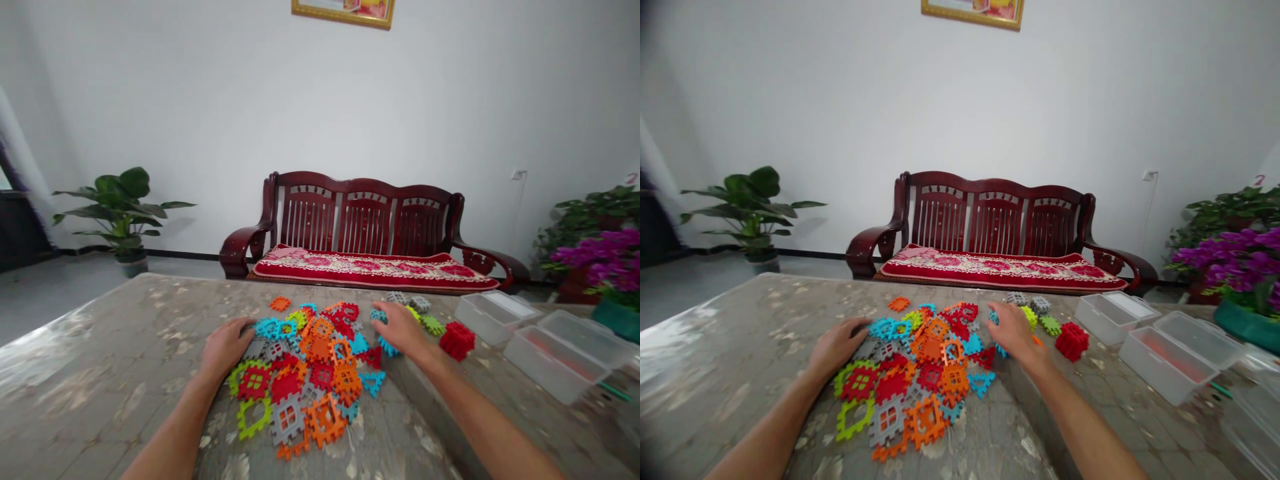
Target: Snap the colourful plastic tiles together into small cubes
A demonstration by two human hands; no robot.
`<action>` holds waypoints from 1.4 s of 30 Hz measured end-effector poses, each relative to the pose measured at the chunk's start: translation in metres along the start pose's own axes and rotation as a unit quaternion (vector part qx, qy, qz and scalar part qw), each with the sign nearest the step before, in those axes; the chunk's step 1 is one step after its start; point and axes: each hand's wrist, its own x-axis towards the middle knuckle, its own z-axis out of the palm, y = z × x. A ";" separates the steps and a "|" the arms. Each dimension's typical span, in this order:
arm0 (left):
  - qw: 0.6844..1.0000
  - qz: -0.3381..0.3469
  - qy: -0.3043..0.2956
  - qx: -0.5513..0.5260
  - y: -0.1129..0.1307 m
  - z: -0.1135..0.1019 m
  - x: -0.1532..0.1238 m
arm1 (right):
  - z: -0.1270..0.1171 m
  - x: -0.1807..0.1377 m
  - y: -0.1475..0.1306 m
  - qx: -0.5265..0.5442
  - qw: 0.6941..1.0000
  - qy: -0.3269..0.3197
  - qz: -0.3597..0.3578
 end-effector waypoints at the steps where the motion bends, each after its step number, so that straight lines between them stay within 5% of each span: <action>1: 1.000 0.001 0.000 0.005 0.001 0.000 0.000 | 0.006 0.001 -0.018 0.031 0.999 -0.009 -0.028; 7: 1.000 -0.009 -0.008 0.016 0.004 0.000 -0.001 | 0.042 0.028 -0.123 0.103 0.978 -0.066 -0.171; 12: 1.000 -0.002 0.003 0.002 0.003 -0.001 -0.002 | 0.053 0.058 -0.164 0.024 0.969 -0.126 -0.212; 28: 1.000 -0.003 0.007 -0.010 0.004 0.000 -0.003 | 0.068 0.061 -0.152 -0.009 0.978 -0.091 -0.186; 36: 1.000 -0.004 0.010 -0.002 0.005 -0.001 -0.003 | 0.071 0.062 -0.156 0.012 0.954 -0.117 -0.277; 42: 1.000 0.001 0.017 -0.001 0.005 -0.001 -0.004 | 0.066 0.059 -0.166 -0.026 0.957 -0.114 -0.264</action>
